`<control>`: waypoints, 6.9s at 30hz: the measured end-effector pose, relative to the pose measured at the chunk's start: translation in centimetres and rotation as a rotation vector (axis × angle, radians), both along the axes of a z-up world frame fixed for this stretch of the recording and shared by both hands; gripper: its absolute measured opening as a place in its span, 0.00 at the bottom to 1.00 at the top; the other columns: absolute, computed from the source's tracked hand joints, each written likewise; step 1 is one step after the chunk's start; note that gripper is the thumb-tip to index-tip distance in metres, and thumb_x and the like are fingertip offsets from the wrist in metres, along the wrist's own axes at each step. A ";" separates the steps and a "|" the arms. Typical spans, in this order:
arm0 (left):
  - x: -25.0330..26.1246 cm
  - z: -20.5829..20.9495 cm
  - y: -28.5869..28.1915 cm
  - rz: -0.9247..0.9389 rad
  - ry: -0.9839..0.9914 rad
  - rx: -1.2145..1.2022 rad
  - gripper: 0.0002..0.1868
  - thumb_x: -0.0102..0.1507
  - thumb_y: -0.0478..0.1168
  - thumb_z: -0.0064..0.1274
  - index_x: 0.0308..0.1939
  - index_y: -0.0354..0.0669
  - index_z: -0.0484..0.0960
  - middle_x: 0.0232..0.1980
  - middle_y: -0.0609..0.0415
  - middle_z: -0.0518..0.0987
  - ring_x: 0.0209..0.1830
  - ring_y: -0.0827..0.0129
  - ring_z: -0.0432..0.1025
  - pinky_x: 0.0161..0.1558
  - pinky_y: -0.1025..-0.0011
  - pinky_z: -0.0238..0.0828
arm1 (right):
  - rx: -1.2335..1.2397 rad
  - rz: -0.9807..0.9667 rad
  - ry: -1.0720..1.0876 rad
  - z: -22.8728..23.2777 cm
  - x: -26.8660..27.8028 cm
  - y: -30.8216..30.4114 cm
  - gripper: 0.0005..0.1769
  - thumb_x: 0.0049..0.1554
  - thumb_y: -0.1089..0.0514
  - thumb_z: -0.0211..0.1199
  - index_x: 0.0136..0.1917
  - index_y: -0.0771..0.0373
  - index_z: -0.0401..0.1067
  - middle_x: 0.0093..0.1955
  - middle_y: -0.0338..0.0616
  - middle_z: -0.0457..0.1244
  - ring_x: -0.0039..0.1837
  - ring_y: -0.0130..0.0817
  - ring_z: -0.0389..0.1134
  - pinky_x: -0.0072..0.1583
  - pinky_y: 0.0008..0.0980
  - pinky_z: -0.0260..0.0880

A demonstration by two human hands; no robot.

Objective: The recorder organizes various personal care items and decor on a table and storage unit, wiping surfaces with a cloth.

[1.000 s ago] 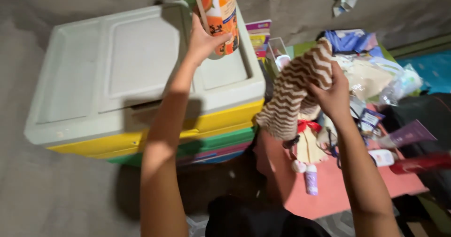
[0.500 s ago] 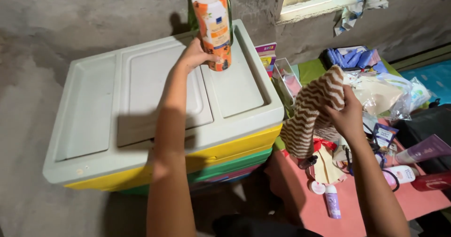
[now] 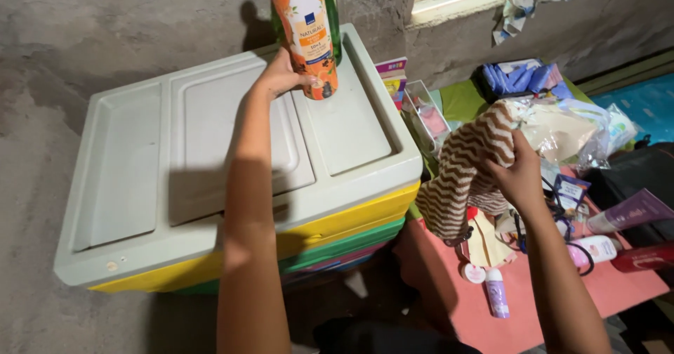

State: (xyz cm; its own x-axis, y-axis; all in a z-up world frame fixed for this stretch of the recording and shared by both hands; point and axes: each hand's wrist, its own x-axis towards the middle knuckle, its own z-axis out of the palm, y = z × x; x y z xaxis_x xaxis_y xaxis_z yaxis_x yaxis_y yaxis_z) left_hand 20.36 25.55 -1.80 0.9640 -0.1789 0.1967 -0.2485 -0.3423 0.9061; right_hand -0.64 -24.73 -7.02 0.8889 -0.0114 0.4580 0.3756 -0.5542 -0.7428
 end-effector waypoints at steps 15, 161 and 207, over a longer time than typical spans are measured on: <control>-5.2 1.5 -2.1 -0.152 -0.354 -0.311 0.55 0.59 0.14 0.59 0.82 0.44 0.46 0.83 0.46 0.66 0.78 0.57 0.65 0.72 0.60 0.69 | 0.160 -0.026 -0.200 6.4 -9.7 -11.6 0.26 0.56 0.70 0.66 0.68 0.68 0.66 0.64 0.42 0.65 0.66 0.28 0.65 0.71 0.29 0.66; -19.0 -13.0 -54.8 0.184 -0.295 -0.638 0.50 0.70 0.59 0.52 0.80 0.29 0.43 0.80 0.38 0.55 0.80 0.54 0.54 0.77 0.62 0.45 | 0.305 0.027 -0.079 -5.9 -8.9 -16.1 0.31 0.54 0.63 0.74 0.68 0.68 0.69 0.63 0.45 0.67 0.64 0.36 0.67 0.68 0.33 0.68; -1.2 -4.5 -17.6 0.747 -0.009 0.484 0.30 0.43 0.45 0.78 0.42 0.32 0.82 0.46 0.36 0.82 0.48 0.45 0.78 0.50 0.57 0.76 | -0.109 0.229 -0.013 0.0 1.3 -9.3 0.28 0.47 0.67 0.73 0.62 0.70 0.73 0.56 0.50 0.71 0.56 0.36 0.72 0.60 0.35 0.71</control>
State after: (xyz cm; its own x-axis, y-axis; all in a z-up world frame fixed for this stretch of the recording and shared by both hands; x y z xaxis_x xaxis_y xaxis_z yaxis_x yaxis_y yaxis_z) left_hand 19.12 7.91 -6.34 0.8611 0.4306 0.2705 0.1869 -0.7627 0.6191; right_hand 0.62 -34.07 -7.04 0.8566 0.2402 0.4567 0.5099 -0.5301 -0.6775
